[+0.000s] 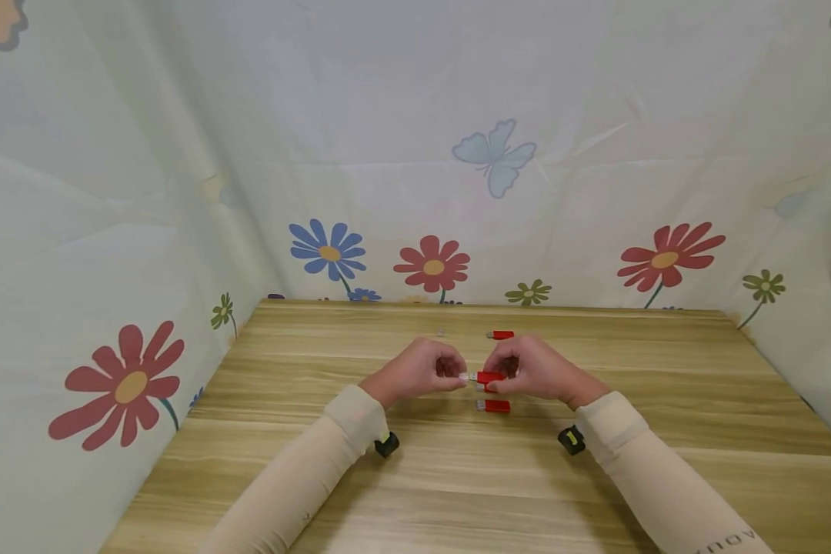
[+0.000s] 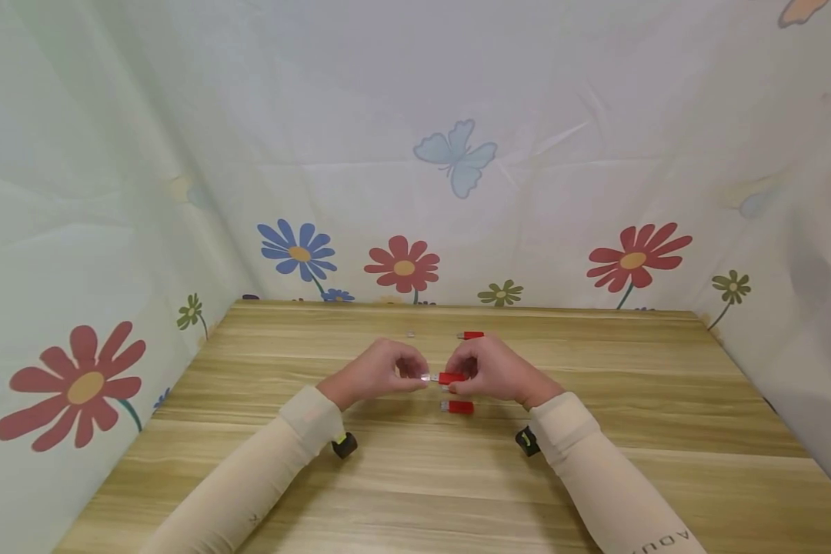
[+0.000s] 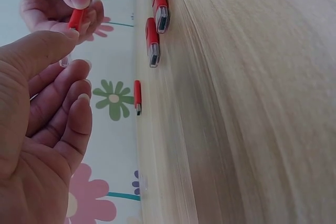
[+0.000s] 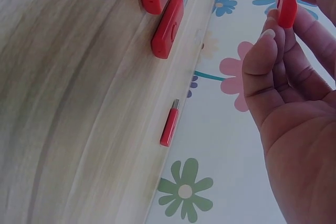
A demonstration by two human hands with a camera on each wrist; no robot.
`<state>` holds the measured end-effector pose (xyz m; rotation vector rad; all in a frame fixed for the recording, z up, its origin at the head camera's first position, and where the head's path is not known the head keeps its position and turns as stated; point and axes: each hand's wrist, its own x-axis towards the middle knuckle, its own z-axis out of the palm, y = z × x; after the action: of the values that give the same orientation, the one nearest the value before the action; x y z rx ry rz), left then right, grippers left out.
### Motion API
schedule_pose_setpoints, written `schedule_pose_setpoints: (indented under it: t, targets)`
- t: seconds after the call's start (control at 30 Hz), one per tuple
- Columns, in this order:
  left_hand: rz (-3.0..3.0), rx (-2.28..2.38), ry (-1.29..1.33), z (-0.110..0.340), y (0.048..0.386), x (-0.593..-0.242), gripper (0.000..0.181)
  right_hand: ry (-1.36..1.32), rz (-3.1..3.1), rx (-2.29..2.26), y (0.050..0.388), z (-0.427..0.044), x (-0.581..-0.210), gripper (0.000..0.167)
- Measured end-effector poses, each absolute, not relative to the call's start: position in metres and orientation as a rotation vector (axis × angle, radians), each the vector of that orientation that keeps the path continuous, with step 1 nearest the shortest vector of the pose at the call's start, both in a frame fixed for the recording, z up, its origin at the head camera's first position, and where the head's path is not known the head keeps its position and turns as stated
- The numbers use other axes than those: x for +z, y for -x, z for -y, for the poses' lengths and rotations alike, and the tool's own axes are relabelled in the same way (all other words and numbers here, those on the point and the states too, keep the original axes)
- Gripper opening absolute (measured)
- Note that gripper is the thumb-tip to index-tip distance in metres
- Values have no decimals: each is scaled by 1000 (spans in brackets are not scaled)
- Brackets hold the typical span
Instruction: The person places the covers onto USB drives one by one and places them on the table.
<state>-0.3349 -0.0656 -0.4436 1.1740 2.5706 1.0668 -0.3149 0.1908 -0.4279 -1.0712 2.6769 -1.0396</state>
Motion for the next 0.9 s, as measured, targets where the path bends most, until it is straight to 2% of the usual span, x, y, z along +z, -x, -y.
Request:
schedule_pose_setpoints:
  t: [0.17,0.9]
  targets:
    - [-2561,1072,-1189,65,336,-444,16,1077,-2676,-1045,315,-191,-428,13]
    - [-2564,1055,-1176,63,334,-445,9,1049,-2628,-1085,315,-188,-430,12]
